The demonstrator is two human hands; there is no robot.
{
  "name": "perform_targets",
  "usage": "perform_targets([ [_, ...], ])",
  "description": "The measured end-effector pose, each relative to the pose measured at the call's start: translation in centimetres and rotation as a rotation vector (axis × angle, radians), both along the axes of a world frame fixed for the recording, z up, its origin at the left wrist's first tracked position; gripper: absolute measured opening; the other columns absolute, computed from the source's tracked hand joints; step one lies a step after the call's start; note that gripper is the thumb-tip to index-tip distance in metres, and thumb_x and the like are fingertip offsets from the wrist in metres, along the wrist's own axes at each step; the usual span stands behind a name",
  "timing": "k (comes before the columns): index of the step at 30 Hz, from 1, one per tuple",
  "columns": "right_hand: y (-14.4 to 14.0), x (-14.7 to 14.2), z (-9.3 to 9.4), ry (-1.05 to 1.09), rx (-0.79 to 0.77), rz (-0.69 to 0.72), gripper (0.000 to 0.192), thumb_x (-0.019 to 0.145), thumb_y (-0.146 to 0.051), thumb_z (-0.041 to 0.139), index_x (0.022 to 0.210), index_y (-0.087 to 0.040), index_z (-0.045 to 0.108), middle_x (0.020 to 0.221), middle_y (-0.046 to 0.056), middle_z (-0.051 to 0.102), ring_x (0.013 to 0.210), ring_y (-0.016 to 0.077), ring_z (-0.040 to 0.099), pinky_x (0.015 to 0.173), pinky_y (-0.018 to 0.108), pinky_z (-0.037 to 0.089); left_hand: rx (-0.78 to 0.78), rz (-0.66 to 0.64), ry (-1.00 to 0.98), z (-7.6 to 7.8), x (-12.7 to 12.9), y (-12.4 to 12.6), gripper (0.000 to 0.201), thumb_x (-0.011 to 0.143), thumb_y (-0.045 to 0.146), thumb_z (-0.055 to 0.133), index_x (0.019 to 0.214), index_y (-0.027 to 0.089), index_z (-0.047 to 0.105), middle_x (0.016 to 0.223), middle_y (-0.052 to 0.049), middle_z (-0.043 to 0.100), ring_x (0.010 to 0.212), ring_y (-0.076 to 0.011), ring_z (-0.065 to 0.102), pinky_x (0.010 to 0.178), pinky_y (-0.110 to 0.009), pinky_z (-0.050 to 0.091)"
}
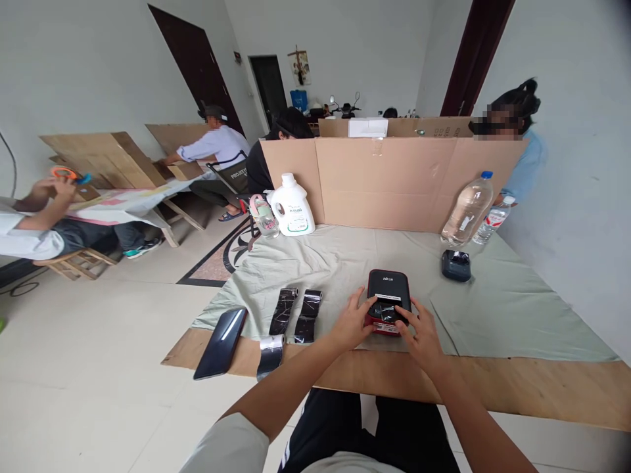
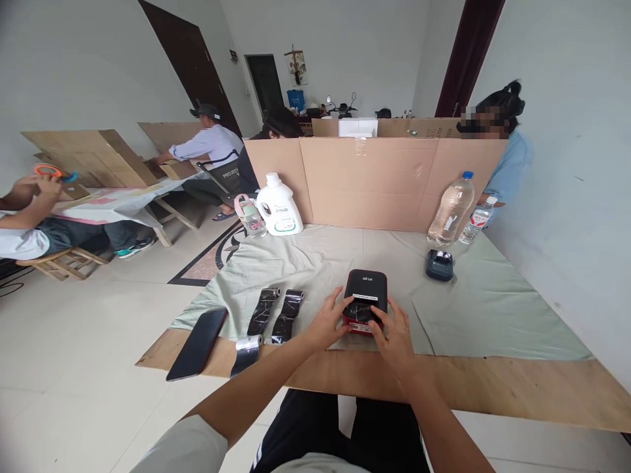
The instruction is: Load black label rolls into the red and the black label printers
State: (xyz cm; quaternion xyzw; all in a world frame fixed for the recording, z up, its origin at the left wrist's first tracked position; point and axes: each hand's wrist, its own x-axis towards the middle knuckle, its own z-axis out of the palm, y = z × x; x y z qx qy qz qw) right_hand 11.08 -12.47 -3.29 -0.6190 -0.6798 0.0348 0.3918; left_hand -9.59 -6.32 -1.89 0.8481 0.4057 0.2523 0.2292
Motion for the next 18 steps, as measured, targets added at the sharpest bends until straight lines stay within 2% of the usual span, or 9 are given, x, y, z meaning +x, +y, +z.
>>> perform_targets([
  [2, -0.2, -0.1, -0.5, 0.173, -0.102, -0.012, 0.041, 0.091, -0.050, 0.041, 0.117, -0.026, 0.064, 0.139, 0.010, 0.048, 0.127, 0.0270, 0.045, 0.092, 0.044, 0.048, -0.128, -0.001, -0.083, -0.7, -0.1, -0.1, 0.072, 0.075, 0.014, 0.063, 0.141, 0.024, 0.036, 0.151, -0.014, 0.027, 0.137, -0.0274, 0.033, 0.107, -0.048, 0.038],
  [4, -0.3, -0.4, -0.8, 0.306, -0.175, -0.014, 0.043, 0.090, -0.051, 0.043, 0.117, -0.025, 0.064, 0.129, 0.010, 0.057, 0.122, 0.0260, 0.051, 0.088, 0.041, 0.051, -0.180, -0.005, -0.148, -1.3, 0.0, -0.1, 0.072, 0.075, 0.011, 0.061, 0.141, 0.023, 0.036, 0.147, -0.012, 0.035, 0.135, -0.0246, 0.037, 0.109, -0.045, 0.037],
  [7, -0.2, -1.1, -0.7, 0.386, -0.209, -0.040, 0.044, 0.086, -0.051, 0.046, 0.116, -0.023, 0.063, 0.120, 0.009, 0.064, 0.106, 0.0246, 0.061, 0.086, 0.040, 0.052, -0.163, 0.014, -0.202, -1.7, 0.3, -0.1, 0.072, 0.073, 0.007, 0.059, 0.140, 0.023, 0.039, 0.146, -0.010, 0.040, 0.136, -0.0242, 0.036, 0.111, -0.046, 0.034],
  [10, 1.0, -1.8, 0.0, 0.393, -0.236, -0.043, 0.046, 0.085, -0.051, 0.046, 0.118, -0.023, 0.061, 0.115, 0.009, 0.065, 0.089, 0.0217, 0.065, 0.075, 0.036, 0.054, -0.141, 0.049, -0.218, -1.5, 0.1, 0.6, 0.072, 0.073, 0.008, 0.058, 0.140, 0.024, 0.040, 0.146, -0.009, 0.040, 0.135, -0.0241, 0.038, 0.111, -0.046, 0.035],
  [13, 4.7, -3.0, 1.4, 0.350, -0.218, 0.022, 0.044, 0.085, -0.049, 0.046, 0.118, -0.023, 0.061, 0.115, 0.008, 0.066, 0.086, 0.0207, 0.064, 0.074, 0.035, 0.053, -0.107, 0.123, -0.224, -0.5, -1.2, 3.1, 0.070, 0.075, 0.008, 0.058, 0.141, 0.023, 0.040, 0.147, -0.009, 0.040, 0.133, -0.0240, 0.041, 0.111, -0.044, 0.037],
  [18, 15.4, -8.1, 3.5, 0.281, -0.169, 0.155, 0.038, 0.084, -0.037, 0.045, 0.114, -0.023, 0.062, 0.114, 0.006, 0.067, 0.096, 0.0216, 0.063, 0.087, 0.040, 0.049, -0.012, 0.258, -0.244, 1.4, -6.1, 11.1, 0.071, 0.074, 0.004, 0.056, 0.141, 0.020, 0.040, 0.144, -0.010, 0.044, 0.131, -0.0243, 0.043, 0.111, -0.044, 0.037],
])
